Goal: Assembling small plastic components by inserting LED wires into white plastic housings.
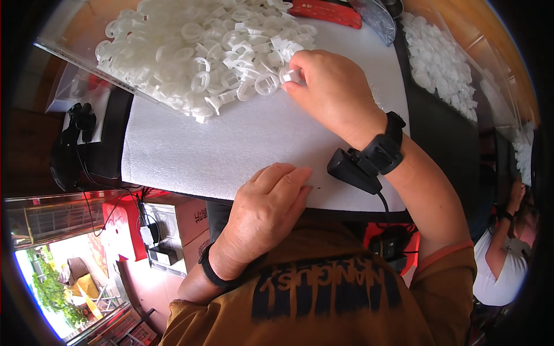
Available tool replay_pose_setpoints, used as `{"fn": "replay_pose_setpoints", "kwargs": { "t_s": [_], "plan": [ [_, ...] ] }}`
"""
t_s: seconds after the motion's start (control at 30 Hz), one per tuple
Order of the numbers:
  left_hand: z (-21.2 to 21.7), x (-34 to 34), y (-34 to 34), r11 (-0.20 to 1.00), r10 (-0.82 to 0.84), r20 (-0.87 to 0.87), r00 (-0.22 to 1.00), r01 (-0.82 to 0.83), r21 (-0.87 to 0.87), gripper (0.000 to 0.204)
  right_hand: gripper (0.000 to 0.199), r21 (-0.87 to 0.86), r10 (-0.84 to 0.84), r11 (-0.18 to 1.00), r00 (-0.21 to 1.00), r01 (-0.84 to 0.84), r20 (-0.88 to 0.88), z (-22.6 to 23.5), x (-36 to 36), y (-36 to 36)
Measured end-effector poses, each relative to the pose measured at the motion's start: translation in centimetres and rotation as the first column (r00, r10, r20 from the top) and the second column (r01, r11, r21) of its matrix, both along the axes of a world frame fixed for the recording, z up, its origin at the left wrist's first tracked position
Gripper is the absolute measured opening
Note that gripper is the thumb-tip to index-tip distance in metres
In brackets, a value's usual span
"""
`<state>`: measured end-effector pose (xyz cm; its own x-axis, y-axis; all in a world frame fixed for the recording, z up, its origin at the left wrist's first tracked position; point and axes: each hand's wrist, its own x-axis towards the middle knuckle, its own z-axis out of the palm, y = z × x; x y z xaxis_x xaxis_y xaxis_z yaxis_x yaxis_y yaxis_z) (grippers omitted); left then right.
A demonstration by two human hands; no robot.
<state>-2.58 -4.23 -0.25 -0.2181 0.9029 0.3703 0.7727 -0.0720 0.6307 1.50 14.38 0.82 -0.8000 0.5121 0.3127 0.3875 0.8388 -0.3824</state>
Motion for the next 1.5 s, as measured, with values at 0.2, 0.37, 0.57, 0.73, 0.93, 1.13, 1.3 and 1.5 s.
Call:
{"fn": "replay_pose_setpoints", "kwargs": {
  "t_s": [0.2, 0.37, 0.57, 0.73, 0.93, 1.13, 1.3, 1.5],
  "plan": [
    [0.0, -0.4, -0.6, 0.999, -0.031, 0.135, 0.990, 0.035, -0.024, 0.026, 0.018, -0.102, 0.126, 0.984, 0.972, -0.148, -0.201, 0.5, 1.5, -0.6],
    [1.8, -0.8, -1.1, 0.991, 0.110, 0.717, 0.688, -0.020, -0.133, 0.024, 0.025, -0.364, 0.219, 0.876, 0.933, -0.317, -0.286, 2.5, 5.3, -3.3],
    [1.7, -0.1, 0.1, 0.996, 0.082, 0.935, 0.345, -0.005, -0.086, 0.016, 0.033, -0.358, 0.244, 0.860, 0.909, -0.364, -0.338, 2.1, 7.7, -4.5],
    [1.5, 0.6, 1.0, 0.986, 0.163, 0.928, 0.336, -0.094, -0.139, 0.017, 0.036, -0.296, 0.282, 0.863, 0.876, -0.411, -0.392, 1.5, 8.2, -4.2],
    [1.5, 1.0, 1.5, 0.989, 0.150, 0.949, 0.277, -0.034, -0.147, 0.015, 0.035, -0.254, 0.302, 0.857, 0.836, -0.449, -0.458, 1.1, 9.0, -3.7],
    [2.0, 1.3, 1.4, 0.989, 0.144, 0.954, 0.261, -0.031, -0.141, 0.018, 0.025, -0.693, 0.031, 0.487, 0.803, -0.532, -0.595, 0.8, 10.0, -2.9],
    [2.2, 1.3, 1.8, 0.991, 0.133, 0.953, 0.273, -0.018, -0.133, 0.017, 0.035, -0.881, 0.031, 0.079, 0.884, -0.467, -0.466, 0.9, 10.1, -2.7],
    [2.4, 1.6, 2.0, 0.986, 0.158, 0.940, 0.303, 0.001, -0.167, 0.017, 0.038, -0.851, 0.069, -0.074, 0.848, -0.520, -0.525, 0.5, 10.0, -2.3]
  ]
}}
